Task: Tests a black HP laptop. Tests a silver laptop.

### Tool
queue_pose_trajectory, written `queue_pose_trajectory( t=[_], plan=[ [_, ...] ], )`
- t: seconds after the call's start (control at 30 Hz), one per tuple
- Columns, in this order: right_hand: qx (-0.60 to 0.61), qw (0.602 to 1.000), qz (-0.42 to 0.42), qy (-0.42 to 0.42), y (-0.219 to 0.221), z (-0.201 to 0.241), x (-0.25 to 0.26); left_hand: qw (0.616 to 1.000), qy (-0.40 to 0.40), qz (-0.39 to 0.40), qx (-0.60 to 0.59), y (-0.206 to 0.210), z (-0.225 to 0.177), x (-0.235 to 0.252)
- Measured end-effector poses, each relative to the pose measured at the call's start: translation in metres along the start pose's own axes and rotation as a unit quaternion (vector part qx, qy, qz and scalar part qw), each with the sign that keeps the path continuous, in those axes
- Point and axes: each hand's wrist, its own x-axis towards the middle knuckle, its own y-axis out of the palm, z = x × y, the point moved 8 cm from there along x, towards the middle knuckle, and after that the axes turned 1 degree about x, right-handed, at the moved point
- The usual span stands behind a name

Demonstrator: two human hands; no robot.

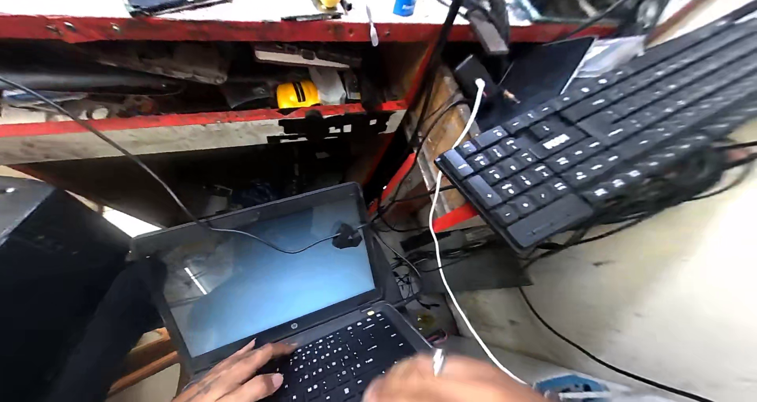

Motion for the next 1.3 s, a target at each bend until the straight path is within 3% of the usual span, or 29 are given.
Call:
queue_pose_trajectory(
  t=[0.13, 0.3, 0.67, 0.87, 1.0, 1.13, 1.2, 1.3],
  plan=[
    [-0.053, 0.973, -0.187, 0.128, -0.037, -0.095, -0.028, 1.000, 0.003, 0.005, 0.006, -0.001, -0.003, 0.001],
    [-0.064, 0.955, -0.194, 0.214, -0.024, -0.166, -0.049, 1.000, -0.001, 0.009, 0.001, -0.002, -0.005, 0.001],
    [-0.023, 0.961, -0.141, 0.237, -0.010, -0.182, -0.044, 1.000, 0.029, -0.005, -0.009, 0.002, -0.005, 0.001],
    [-0.058, 0.966, -0.158, 0.196, -0.020, -0.179, -0.035, 1.000, 0.004, -0.006, -0.008, 0.002, 0.000, 0.001],
    [-0.016, 0.973, -0.168, 0.158, -0.030, -0.164, -0.030, 1.000, -0.005, -0.017, -0.002, 0.001, 0.004, 0.001],
    [0.033, 0.987, -0.042, 0.149, -0.018, -0.138, 0.001, 1.000, 0.008, -0.017, -0.002, 0.002, 0.004, 0.003],
    [0.044, 0.983, 0.102, 0.144, 0.005, -0.125, 0.030, 1.000, 0.007, -0.014, 0.003, 0.002, 0.003, 0.003],
    [0.048, 0.943, 0.287, 0.159, 0.049, -0.119, 0.069, 1.000, 0.000, -0.010, 0.007, 0.002, 0.003, 0.003]
  ],
)
